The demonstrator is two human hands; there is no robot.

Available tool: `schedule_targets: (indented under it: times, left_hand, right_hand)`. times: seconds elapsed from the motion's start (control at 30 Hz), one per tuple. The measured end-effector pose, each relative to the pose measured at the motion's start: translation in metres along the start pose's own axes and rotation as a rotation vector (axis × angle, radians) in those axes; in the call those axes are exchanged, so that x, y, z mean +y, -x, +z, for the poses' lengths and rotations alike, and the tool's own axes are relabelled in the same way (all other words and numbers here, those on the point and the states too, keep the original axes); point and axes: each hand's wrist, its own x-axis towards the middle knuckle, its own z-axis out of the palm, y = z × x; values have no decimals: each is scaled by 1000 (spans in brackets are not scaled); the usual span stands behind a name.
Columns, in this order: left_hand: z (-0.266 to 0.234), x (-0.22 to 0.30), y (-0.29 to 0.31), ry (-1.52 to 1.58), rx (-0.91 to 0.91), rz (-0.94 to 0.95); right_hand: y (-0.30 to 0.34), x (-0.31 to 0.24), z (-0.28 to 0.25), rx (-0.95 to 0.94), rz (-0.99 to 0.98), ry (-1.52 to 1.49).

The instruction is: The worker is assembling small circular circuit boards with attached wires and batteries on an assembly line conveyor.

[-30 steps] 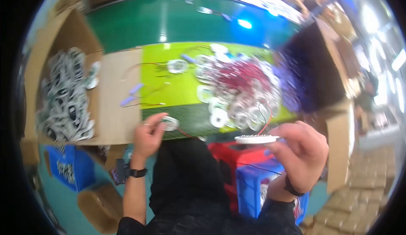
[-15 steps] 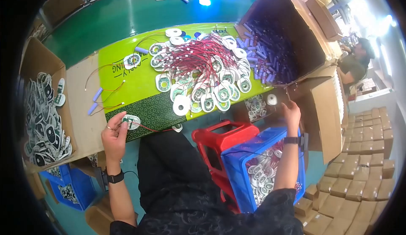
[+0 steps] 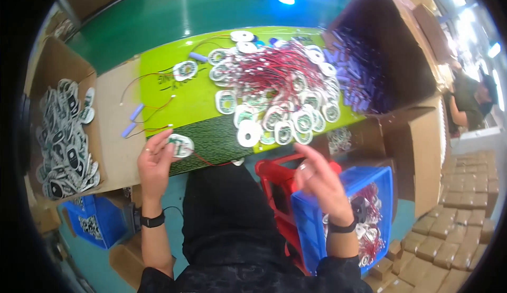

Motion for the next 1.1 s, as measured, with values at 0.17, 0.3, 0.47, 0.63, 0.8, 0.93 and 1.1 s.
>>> schedule_targets:
  times: [0.17,0.3,0.47,0.63,0.8,0.93,1.1]
  left_hand:
    - [11,16,15,109,-146,13]
    - [14,33,28,-26,-186,97]
    - [14,50,38,-125,-159,78]
    - [15,34,32,-217,-104,205]
    - [20,44,32,-132,-67,227]
    - [22,48,31,-164,-39,286]
    - [22,58,31,-267,-55,385]
  right_hand:
    - [-31,-13,77,-349,40,-49]
    - [-46,-21,117,-373,60,132]
    - [-54,-20,143,-360,-53,298]
    - [-53,-21,155,-319,-188,449]
    - [-47,-18,156,-124,-305,387]
    - [-47,-25,155,-83,-237,277]
    - [-47,-29,150,-96,-60,-12]
